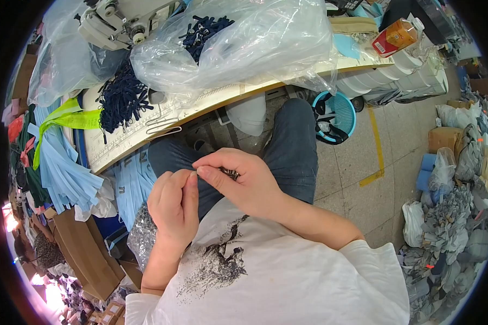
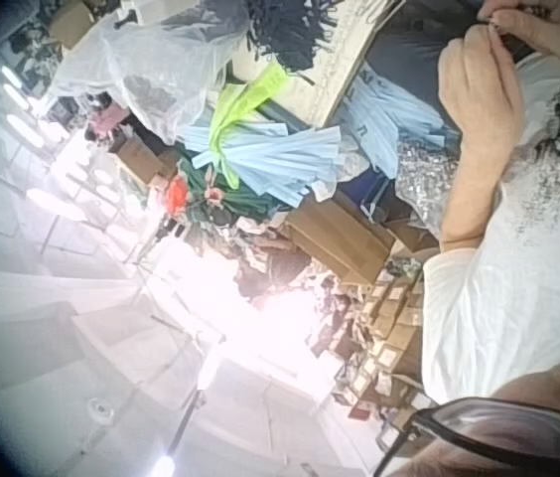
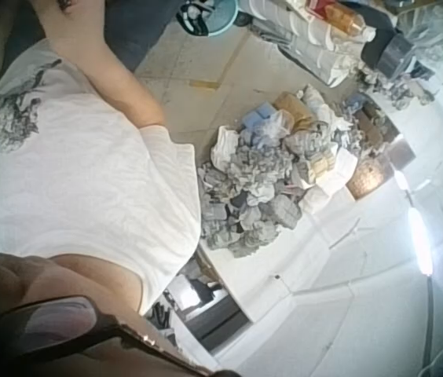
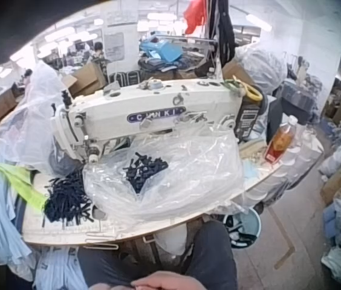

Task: Manual assembly of small leather or fabric components by attaching metal hardware.

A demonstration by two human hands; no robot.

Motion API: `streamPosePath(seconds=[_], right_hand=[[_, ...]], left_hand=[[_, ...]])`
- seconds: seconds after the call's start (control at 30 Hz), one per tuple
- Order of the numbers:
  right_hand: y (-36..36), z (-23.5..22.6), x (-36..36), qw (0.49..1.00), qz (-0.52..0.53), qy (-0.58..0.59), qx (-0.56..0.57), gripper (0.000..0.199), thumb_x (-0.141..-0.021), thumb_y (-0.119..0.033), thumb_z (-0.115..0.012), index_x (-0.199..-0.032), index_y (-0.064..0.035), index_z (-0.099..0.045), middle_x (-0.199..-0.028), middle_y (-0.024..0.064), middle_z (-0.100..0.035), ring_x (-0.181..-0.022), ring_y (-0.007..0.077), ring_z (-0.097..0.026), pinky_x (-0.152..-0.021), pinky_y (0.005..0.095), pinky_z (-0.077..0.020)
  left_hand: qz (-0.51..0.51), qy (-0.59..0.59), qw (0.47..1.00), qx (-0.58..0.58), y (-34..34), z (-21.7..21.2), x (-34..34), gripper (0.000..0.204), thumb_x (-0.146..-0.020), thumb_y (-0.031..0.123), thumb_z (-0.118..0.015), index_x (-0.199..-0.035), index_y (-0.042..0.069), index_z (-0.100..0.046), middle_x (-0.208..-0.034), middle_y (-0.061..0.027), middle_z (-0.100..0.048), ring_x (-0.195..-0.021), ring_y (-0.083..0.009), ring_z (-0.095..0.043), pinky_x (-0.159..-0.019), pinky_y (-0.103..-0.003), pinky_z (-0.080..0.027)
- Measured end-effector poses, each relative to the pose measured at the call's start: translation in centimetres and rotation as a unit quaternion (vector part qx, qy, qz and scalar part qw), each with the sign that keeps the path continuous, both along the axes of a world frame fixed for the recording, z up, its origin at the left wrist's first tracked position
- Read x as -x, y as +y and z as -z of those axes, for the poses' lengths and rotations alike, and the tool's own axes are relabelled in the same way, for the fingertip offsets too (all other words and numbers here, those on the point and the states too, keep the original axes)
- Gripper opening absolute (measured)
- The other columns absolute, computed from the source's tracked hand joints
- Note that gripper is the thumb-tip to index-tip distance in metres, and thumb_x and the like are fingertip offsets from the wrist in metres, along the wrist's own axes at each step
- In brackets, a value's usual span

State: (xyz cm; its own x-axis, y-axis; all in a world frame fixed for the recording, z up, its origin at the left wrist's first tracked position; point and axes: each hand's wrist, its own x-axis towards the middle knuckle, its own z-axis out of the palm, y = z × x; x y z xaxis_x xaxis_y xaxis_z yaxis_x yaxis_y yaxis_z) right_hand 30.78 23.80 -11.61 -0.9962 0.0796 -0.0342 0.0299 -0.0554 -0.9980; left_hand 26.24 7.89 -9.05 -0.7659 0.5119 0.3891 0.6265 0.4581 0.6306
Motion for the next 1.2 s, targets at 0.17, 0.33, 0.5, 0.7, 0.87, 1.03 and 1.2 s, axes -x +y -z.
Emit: streamPosePath(seconds=[0.17, 0.33, 0.5, 0.7, 0.87, 1.03, 1.2], right_hand=[[0.0, 0.2, 0.1, 0.998, -0.015, 0.035, -0.044, 0.018, -0.093, -0.013, -0.062, -0.106, -0.0019, -0.066, -0.09, 0.0078, -0.064, -0.081, 0.0154, -0.06, -0.07, 0.0271, -0.0475], [-0.5, 0.3, 0.0, 0.999, 0.008, 0.035, -0.033, 0.016, -0.093, -0.011, -0.061, -0.105, -0.0015, -0.066, -0.089, 0.0079, -0.064, -0.08, 0.0156, -0.06, -0.069, 0.0272, -0.0471], [-0.3, -0.5, 0.0, 1.0, 0.011, -0.021, 0.015, 0.018, -0.094, -0.012, -0.061, -0.106, -0.0014, -0.066, -0.093, 0.0069, -0.064, -0.083, 0.013, -0.06, -0.072, 0.0256, -0.0472], [-0.2, -0.9, -0.2, 0.997, -0.003, -0.066, 0.047, 0.018, -0.093, -0.013, -0.062, -0.107, -0.0016, -0.066, -0.095, 0.0065, -0.065, -0.084, 0.0118, -0.059, -0.073, 0.0248, -0.047], [-0.3, 0.2, -0.1, 0.999, 0.016, 0.026, -0.019, 0.018, -0.092, -0.011, -0.063, -0.106, -0.0018, -0.066, -0.093, 0.0073, -0.064, -0.082, 0.0144, -0.06, -0.071, 0.0259, -0.0471], [-0.3, 0.3, 0.2, 0.991, 0.003, 0.083, -0.102, 0.018, -0.091, -0.009, -0.063, -0.107, -0.0018, -0.066, -0.09, 0.0093, -0.063, -0.08, 0.0184, -0.06, -0.07, 0.0275, -0.0474], [-0.5, 0.7, 0.1, 0.995, 0.016, 0.072, -0.06, 0.019, -0.093, -0.009, -0.061, -0.11, -0.0008, -0.064, -0.09, 0.0082, -0.064, -0.08, 0.0167, -0.06, -0.068, 0.0273, -0.0477]], left_hand=[[0.01, 0.009, 1.0, 0.01, 0.0, 0.1, 0.2, 0.006, -0.085, -0.004, -0.062, -0.088, 0.0, -0.059, -0.066, -0.0103, -0.05, -0.056, -0.0262, -0.046, -0.05, -0.036, -0.034], [0.019, 0.015, 1.0, 0.018, -0.1, 0.1, 0.2, 0.006, -0.086, -0.004, -0.06, -0.091, -0.001, -0.058, -0.069, -0.0114, -0.051, -0.058, -0.0276, -0.047, -0.052, -0.036, -0.036], [0.024, -0.009, 0.999, 0.022, -0.1, 0.2, 0.0, 0.009, -0.089, -0.003, -0.056, -0.097, -0.002, -0.056, -0.078, -0.0142, -0.055, -0.063, -0.0291, -0.05, -0.056, -0.036, -0.039], [0.003, -0.049, 0.999, -0.01, -0.1, 0.3, -0.5, 0.006, -0.089, -0.003, -0.055, -0.095, -0.003, -0.055, -0.081, -0.0153, -0.055, -0.066, -0.0296, -0.052, -0.06, -0.035, -0.042], [0.018, -0.03, 0.999, 0.007, -0.1, 0.2, -0.2, 0.003, -0.089, -0.004, -0.055, -0.092, -0.002, -0.054, -0.079, -0.0152, -0.056, -0.065, -0.03, -0.053, -0.059, -0.036, -0.042], [0.02, -0.026, 0.999, 0.01, -0.1, 0.4, -0.3, 0.004, -0.088, -0.005, -0.056, -0.09, -0.002, -0.055, -0.077, -0.015, -0.056, -0.063, -0.0306, -0.053, -0.057, -0.036, -0.042], [0.003, -0.037, 0.999, 0.006, -0.1, 0.7, -0.4, 0.016, -0.085, -0.002, -0.061, -0.1, -0.003, -0.056, -0.085, -0.0147, -0.061, -0.069, -0.0318, -0.058, -0.062, -0.037, -0.047]])
